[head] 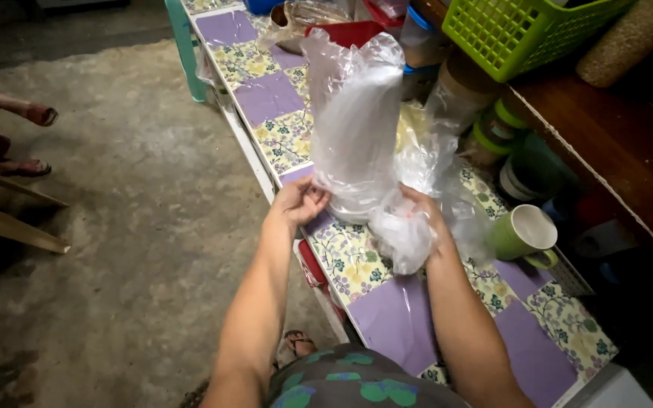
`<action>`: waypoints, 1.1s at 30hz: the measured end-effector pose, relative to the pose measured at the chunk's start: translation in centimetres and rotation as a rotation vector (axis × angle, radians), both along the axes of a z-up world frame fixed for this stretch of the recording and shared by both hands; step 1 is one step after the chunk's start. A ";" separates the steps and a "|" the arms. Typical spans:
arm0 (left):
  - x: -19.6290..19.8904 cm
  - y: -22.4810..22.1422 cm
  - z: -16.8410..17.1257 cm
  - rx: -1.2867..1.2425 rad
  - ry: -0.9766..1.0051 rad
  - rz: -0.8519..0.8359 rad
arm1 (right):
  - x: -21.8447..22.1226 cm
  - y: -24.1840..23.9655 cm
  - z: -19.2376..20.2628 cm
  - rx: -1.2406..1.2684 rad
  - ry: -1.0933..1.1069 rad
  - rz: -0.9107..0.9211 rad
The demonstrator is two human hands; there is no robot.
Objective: Double-bagging and tying plastic bags around white packaged items.
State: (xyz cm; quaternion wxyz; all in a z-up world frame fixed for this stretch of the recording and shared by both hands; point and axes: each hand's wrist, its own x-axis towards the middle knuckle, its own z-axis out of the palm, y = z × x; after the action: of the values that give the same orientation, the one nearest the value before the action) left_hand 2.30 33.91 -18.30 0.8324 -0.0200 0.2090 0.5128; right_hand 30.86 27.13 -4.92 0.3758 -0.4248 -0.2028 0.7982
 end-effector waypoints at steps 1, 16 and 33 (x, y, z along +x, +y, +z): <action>0.2 -0.4 -0.1 0.047 -0.042 0.010 | 0.7 0.4 -1.2 0.048 0.042 0.008; 2.5 -5.9 2.9 0.195 0.665 0.196 | -1.4 -1.6 -4.6 0.353 -0.657 -0.254; 3.7 -6.1 3.1 0.334 1.950 0.343 | 1.1 2.9 -13.2 0.673 -1.492 -0.015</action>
State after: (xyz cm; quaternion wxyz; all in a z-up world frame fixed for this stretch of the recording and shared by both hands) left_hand 6.03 27.85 -15.20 0.2049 0.4960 0.7193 0.4411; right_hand 31.97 30.08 -18.07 0.2549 -0.7100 -0.6255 0.1991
